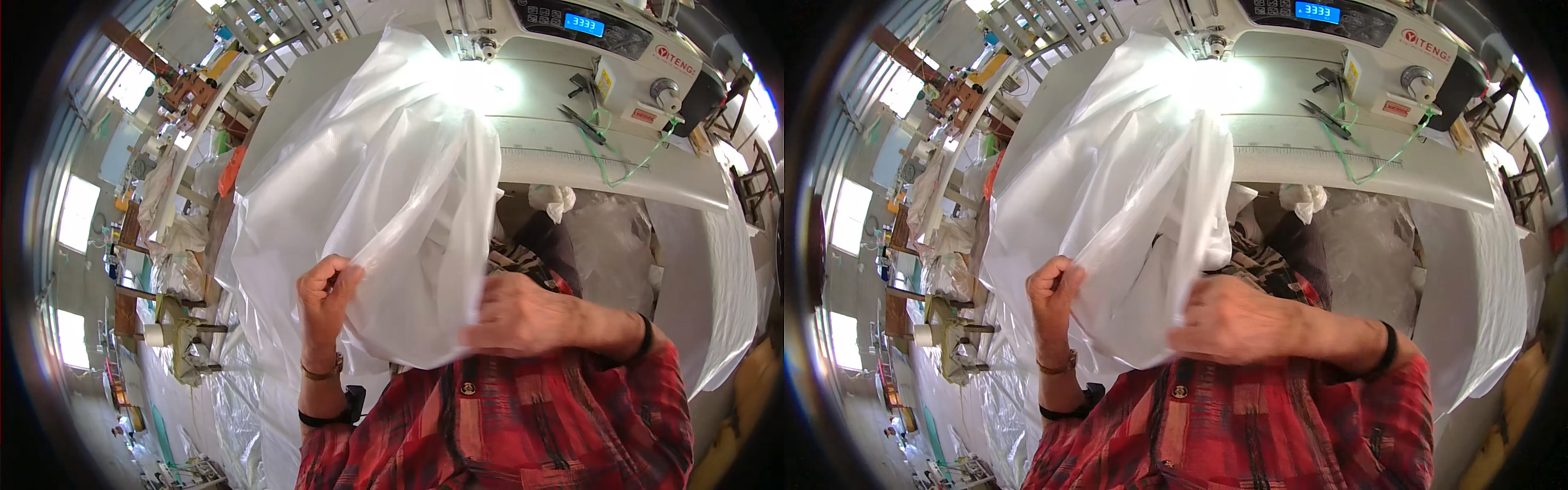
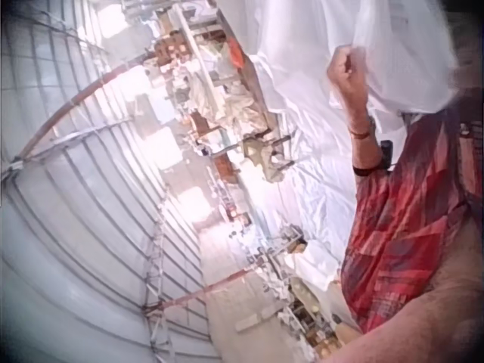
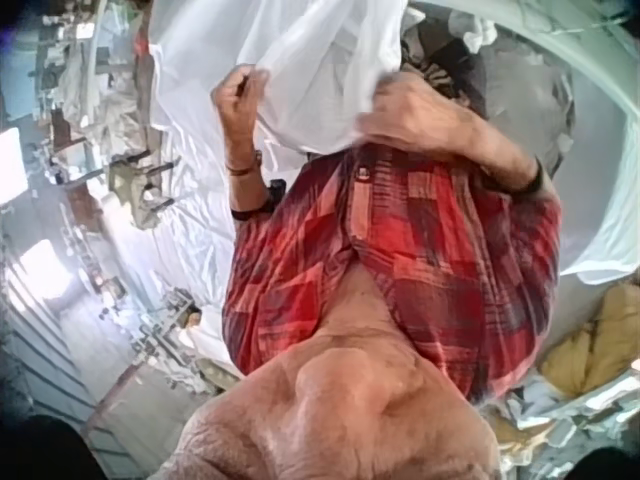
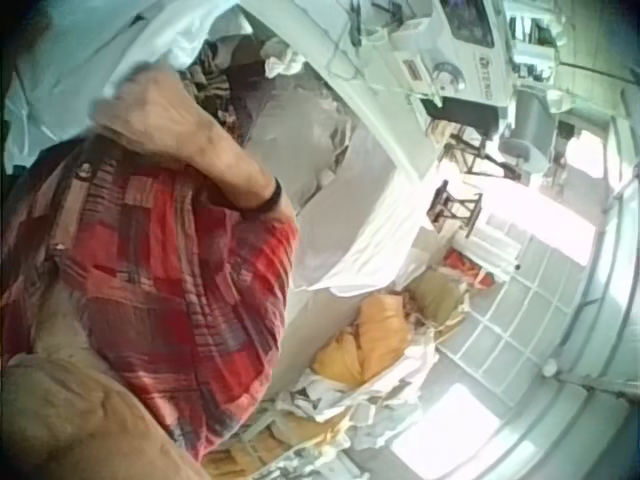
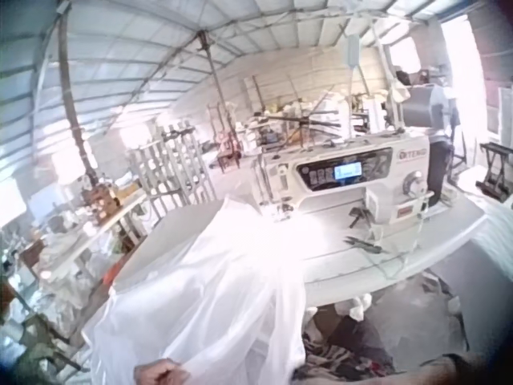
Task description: Sewing together large sheets of white plastic using an industrial sewing machine.
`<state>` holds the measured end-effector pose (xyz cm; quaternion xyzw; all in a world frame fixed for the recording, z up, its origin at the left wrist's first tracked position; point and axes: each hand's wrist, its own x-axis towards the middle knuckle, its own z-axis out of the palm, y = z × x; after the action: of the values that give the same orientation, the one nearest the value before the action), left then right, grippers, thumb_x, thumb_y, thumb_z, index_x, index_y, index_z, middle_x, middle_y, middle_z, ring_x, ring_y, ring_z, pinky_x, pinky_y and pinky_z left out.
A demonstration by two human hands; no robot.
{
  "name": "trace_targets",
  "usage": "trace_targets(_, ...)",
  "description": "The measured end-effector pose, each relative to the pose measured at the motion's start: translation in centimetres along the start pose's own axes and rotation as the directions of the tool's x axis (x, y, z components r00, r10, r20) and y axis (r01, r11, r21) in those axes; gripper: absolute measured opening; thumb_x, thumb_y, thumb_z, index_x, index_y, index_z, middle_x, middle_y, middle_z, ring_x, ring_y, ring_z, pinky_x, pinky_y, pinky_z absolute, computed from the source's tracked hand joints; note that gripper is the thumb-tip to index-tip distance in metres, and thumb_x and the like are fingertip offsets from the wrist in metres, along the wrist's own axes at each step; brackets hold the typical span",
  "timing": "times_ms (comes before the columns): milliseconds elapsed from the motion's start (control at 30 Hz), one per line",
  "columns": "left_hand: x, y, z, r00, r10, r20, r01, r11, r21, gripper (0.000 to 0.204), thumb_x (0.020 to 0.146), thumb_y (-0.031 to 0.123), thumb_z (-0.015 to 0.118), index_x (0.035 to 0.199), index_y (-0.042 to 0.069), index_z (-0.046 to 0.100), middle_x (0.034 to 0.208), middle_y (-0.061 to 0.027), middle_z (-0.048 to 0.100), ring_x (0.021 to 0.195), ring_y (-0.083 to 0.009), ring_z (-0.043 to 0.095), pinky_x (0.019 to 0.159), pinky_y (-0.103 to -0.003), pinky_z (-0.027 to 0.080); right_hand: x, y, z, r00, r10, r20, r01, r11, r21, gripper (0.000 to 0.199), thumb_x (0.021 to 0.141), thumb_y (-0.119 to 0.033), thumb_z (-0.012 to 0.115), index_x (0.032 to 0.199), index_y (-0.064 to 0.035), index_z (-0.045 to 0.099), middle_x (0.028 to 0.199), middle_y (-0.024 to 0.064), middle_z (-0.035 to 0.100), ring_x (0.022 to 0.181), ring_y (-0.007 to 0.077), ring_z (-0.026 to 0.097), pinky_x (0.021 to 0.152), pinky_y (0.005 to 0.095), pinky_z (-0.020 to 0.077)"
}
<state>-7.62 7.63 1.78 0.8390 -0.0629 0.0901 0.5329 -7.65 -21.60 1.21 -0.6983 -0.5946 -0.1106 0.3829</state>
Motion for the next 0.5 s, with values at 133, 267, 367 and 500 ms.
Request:
trace_targets(133,-0.5,-2.1,-0.1,0.979,-0.185,0.089,0.203,0.933,-0.296,0.025,0.088,0.015,0.075,0.074,0.002,0.058,0.064,0.0091,0.044,0.061,-0.0012,0.037,0.054,-0.020,0.029,-9.0,0.8,-0.2,0.896,0.432,0.098,-0.437,0.899,0.035,0.013,0.081,-0.014,0.067,0.086,-0.0058,0.058,0.077,0.0119,0.064,0.075,0.0353,0.065,0.075,0.0437,0.0532)
trace_targets(267,-0.9,-1.8,1.9,0.958,-0.142,0.247,0.215,0.930,-0.298,0.025,0.084,0.014,0.079,0.095,0.001,0.062,0.080,0.0046,0.060,0.074,-0.0023,0.050,0.066,-0.018,0.041,-17.4,1.8,0.8,0.315,0.941,0.126,-0.890,0.339,-0.306,0.012,0.084,-0.016,0.062,0.090,-0.0066,0.058,0.072,0.0172,0.064,0.070,0.0401,0.065,0.061,0.0489,0.0512)
trace_targets(367,-1.5,-1.1,2.8,0.936,-0.113,0.334,0.205,0.945,-0.254,0.040,0.082,0.021,0.082,0.108,0.000,0.060,0.089,0.0009,0.065,0.083,-0.0052,0.055,0.075,-0.021,0.046,-14.8,0.6,-1.2,0.386,0.879,0.280,-0.715,0.476,-0.511,0.011,0.085,-0.016,0.059,0.090,-0.0063,0.058,0.069,0.0177,0.063,0.067,0.0414,0.063,0.060,0.0490,0.0491)
trace_targets(500,-2.0,-0.6,3.7,0.939,-0.073,0.335,0.155,0.962,-0.224,0.051,0.082,0.038,0.079,0.109,-0.001,0.060,0.089,-0.0007,0.065,0.084,-0.0068,0.056,0.076,-0.023,0.046,-5.2,-1.2,-5.2,0.674,0.731,0.109,-0.641,0.652,-0.405,0.029,0.084,-0.009,0.064,0.113,-0.0050,0.064,0.070,0.0141,0.063,0.068,0.0344,0.063,0.065,0.0440,0.0493)
